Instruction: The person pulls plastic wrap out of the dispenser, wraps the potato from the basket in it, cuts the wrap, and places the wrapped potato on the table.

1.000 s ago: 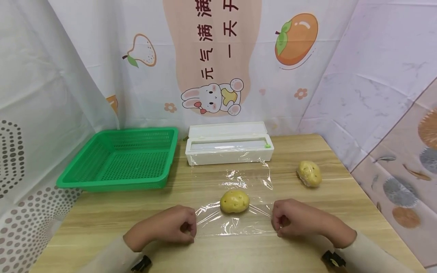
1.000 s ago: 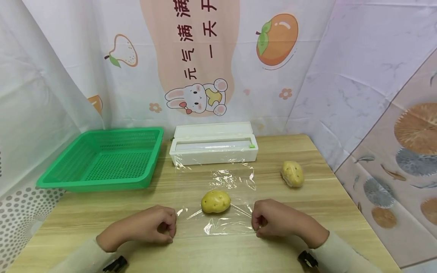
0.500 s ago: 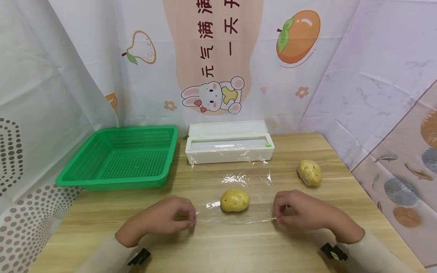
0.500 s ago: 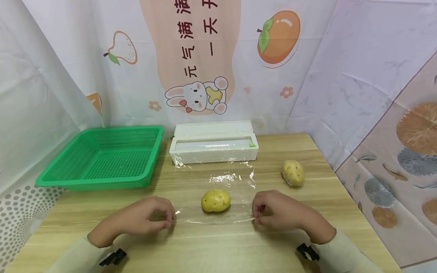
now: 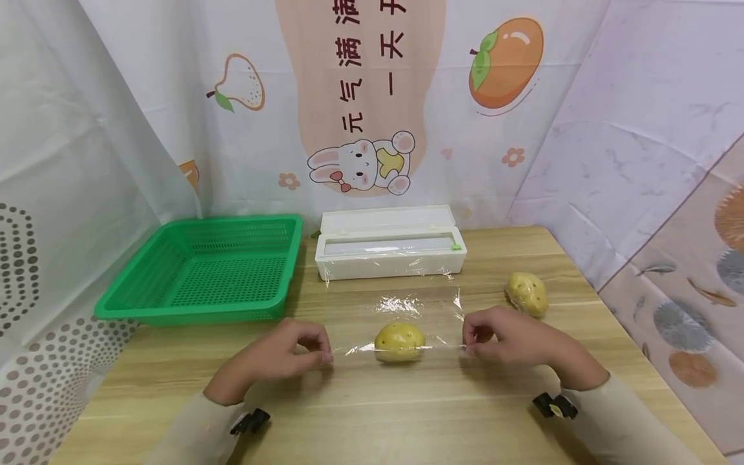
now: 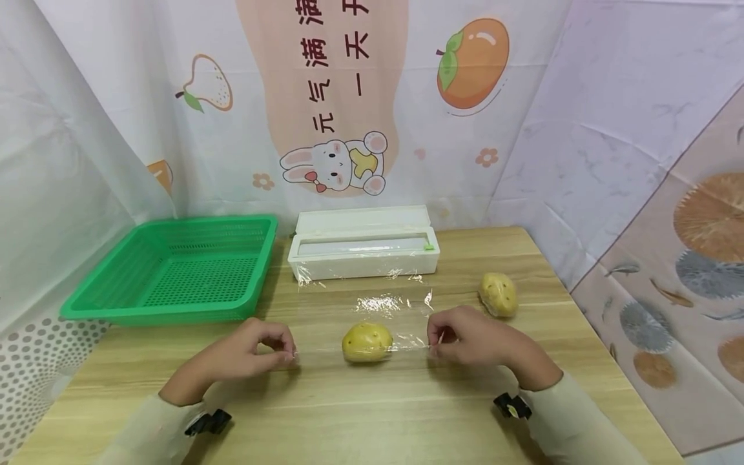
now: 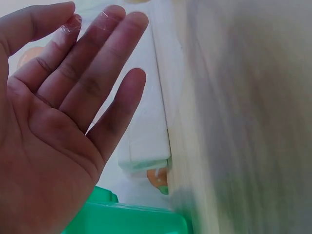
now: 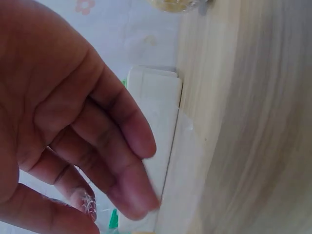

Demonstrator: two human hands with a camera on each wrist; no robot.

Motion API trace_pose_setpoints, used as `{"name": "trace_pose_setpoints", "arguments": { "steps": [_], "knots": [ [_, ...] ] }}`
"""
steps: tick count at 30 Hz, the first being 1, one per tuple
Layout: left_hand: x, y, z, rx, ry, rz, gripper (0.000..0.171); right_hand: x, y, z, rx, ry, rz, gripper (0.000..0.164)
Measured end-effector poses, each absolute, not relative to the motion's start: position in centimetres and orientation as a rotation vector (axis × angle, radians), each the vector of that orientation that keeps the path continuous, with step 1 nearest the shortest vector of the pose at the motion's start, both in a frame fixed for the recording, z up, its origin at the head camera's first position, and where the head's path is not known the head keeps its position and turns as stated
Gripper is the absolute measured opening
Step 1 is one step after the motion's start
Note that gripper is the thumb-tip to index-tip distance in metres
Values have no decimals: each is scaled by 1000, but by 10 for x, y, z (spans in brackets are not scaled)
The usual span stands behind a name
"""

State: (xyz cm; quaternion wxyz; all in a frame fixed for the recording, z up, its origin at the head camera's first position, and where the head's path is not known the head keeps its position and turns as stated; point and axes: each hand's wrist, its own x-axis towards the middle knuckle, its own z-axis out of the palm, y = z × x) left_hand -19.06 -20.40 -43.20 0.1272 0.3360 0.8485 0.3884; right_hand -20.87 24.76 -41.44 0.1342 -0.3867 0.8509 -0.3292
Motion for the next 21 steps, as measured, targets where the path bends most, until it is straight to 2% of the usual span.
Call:
{"name": "trace_pose_setpoints", "arguments": {
  "steps": [6, 15, 21],
  "knots": [
    [-203, -203, -433, 932, 2420, 1233, 13, -219, 249, -417, -1010, 2422, -1025, 17],
    [-211, -204, -440, 794, 2270, 1379, 12, -229, 251, -425, -850, 2329, -1124, 8],
    [-215, -201, -447, 679, 2308, 1376, 13, -237, 249, -433, -816, 2376, -1077, 9]
  ]
}}
